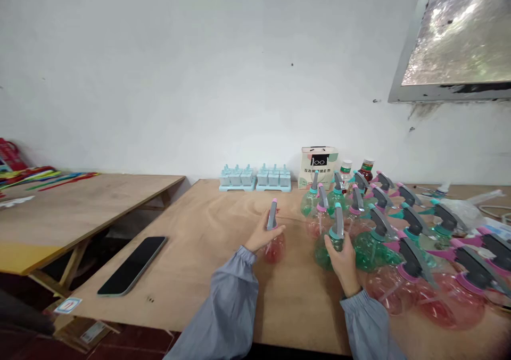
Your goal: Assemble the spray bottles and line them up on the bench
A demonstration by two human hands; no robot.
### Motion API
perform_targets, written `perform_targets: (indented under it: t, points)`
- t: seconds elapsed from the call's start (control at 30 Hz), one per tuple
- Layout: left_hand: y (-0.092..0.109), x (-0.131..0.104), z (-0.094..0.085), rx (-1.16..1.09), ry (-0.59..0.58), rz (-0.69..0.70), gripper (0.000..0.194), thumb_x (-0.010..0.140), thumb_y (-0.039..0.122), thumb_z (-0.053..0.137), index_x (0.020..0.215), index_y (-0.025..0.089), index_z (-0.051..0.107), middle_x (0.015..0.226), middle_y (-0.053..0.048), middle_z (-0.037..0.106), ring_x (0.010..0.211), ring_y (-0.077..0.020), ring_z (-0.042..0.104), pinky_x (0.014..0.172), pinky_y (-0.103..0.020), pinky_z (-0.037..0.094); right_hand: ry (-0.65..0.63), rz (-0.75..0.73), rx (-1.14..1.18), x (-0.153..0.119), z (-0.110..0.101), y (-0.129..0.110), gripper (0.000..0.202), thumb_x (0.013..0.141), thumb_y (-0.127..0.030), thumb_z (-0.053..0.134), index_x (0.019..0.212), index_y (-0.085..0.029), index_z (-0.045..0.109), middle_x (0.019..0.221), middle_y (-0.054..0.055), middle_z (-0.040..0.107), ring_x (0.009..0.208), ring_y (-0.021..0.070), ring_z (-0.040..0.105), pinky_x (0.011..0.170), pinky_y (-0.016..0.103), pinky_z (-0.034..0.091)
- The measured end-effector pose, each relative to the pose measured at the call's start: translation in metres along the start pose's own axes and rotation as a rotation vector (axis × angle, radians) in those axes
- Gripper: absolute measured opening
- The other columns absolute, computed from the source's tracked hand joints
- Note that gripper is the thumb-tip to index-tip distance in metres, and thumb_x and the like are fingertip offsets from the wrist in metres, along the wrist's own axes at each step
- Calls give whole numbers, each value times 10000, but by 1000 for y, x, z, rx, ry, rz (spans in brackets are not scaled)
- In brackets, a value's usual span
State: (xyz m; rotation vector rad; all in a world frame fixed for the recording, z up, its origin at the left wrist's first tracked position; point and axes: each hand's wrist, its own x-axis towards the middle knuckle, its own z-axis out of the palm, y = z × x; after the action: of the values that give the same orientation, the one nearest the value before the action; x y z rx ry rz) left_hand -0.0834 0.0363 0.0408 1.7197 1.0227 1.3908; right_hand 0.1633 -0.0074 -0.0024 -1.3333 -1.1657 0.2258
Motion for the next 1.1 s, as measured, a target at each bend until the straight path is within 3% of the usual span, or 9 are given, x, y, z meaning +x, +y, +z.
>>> perform_targets:
  t: [0.13,0.27,0.4,0.5,0.6,0.73,0.93,1.1]
  points:
    - [-1,-5,-1,-133,9,1,558,657,318,821,1172,238,620,1342,-87,599,1196,-217,562,1071,-379,424,2,4,4,0,1,1,451,731,-605,597,959,-216,583,915,84,692,864,260,632,822,402,484]
    - [8,-5,-2,-391,24,-166,519,652,345,800,1131,224,641,1336,-90,612,908,-166,664,901,-350,521,1,-6,10,0,1,2,436,742,-597,597,963,-221,583,925,83,691,870,260,629,819,397,478]
    - [21,-7,-7,-712,-99,-264,535,616,300,753,1130,201,644,1219,-78,686,766,-138,672,829,-318,531,-4,1,16,0,1,3,431,744,-592,601,965,-223,581,932,81,690,879,262,628,829,402,475]
    - [27,-11,-5,-800,-159,-262,517,561,253,739,1069,199,659,1092,-58,725,809,-172,683,865,-351,525,-16,5,32,0,1,4,439,747,-591,603,976,-217,584,947,87,691,894,265,628,847,409,473]
    - [32,-13,0,-778,-123,-271,387,528,233,728,908,186,669,916,-39,722,923,-220,673,878,-350,500,-18,2,39,0,0,6,441,753,-594,601,978,-214,583,947,89,694,895,264,629,851,409,475]
    - [40,-14,3,-657,-52,-295,181,524,198,704,679,185,611,739,-2,660,801,-159,627,745,-261,452,-15,10,36,1,1,7,450,744,-599,601,970,-210,585,949,97,695,888,269,631,848,417,476]
    - [47,-15,0,-570,-181,-341,291,526,245,720,802,176,657,817,-16,674,683,-128,553,652,-258,394,-21,10,36,0,0,4,435,749,-588,596,972,-214,584,959,94,692,905,269,629,850,409,471]
    - [48,-16,1,-523,-92,-324,210,531,214,719,713,184,619,731,10,624,669,-117,533,636,-239,387,-19,-1,23,0,-1,4,434,748,-588,597,966,-212,582,939,91,687,883,263,628,831,399,474]
